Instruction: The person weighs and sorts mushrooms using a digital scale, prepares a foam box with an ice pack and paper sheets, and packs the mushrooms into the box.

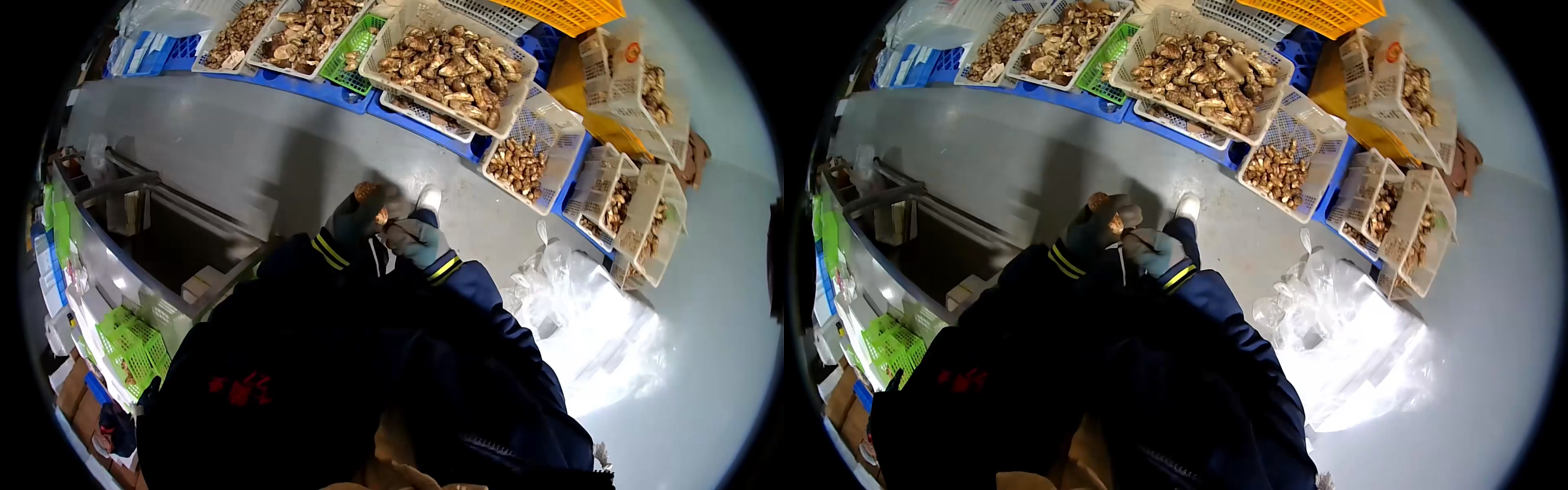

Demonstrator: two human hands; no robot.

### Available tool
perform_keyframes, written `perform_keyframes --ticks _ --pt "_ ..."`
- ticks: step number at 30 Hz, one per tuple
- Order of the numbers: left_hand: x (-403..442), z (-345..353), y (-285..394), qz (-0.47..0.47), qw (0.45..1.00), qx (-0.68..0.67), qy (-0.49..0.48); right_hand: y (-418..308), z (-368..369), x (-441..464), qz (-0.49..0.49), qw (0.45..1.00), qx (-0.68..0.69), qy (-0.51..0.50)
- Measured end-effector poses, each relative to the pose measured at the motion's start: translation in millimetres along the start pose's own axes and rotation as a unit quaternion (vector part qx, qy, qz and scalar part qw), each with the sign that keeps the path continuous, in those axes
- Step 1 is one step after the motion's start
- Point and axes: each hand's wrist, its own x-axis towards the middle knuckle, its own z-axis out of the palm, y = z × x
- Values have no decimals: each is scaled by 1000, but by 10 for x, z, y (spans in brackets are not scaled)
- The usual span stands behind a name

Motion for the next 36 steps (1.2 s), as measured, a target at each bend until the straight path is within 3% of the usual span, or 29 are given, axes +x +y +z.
perform_keyframes --ticks 1,2,4,6,9,11,14,16,17,18,19,20,21,24,26,27,29,30,35,36 --pt "204 -68 59 -14 999 2 -29 51 -130 134 -35 998 39 40" --pt "408 -136 114 -28 998 4 -58 83 -334 291 -32 997 -38 63" --pt "599 -85 201 -10 984 162 73 183 -752 581 -14 999 31 40" --pt "861 -65 262 -20 987 121 101 207 -1027 902 -7 993 81 90" --pt "1202 -116 169 -53 982 86 157 -33 -1430 1297 41 986 -2 160" --pt "1407 -121 25 -36 981 121 148 -100 -1751 1622 -12 933 -306 191" --pt "1594 -58 -38 -37 975 167 142 -90 -2250 2169 -50 927 -329 173" --pt "1710 1 -36 -66 968 192 144 -261 -2547 2576 -82 873 -452 161" --pt "1760 183 93 -103 970 81 203 -384 -2637 2755 -98 846 -494 174" --pt "1789 151 54 -105 969 89 206 -467 -2712 2940 -114 817 -533 188" --pt "1818 119 16 -107 967 98 208 -446 -2797 3173 -59 766 -610 193" --pt "1862 130 58 -150 958 20 244 -398 -2889 3441 -5 706 -680 196" --pt "1882 89 23 -149 957 18 248 -347 -3040 3703 21 620 -775 119" --pt "1914 -20 -58 -118 953 7 280 -791 -2921 4025 66 588 -803 73" --pt "1931 -32 -4 -123 943 -19 309 -658 -2959 4148 35 511 -859 19" --pt "1955 -47 17 -126 939 -21 320 -669 -2969 4188 35 511 -859 13" --pt "1959 -86 20 -115 939 -42 320 -761 -2970 4177 207 587 -777 -90" --pt "1977 -104 23 -100 942 -58 316 -750 -2967 3997 134 616 -774 -57" --pt "2027 -88 120 -89 940 -76 320 -1139 -2823 3788 247 583 -757 -161" --pt "2031 -102 115 -105 937 -65 327 -1091 -2935 3861 209 674 -699 -115"
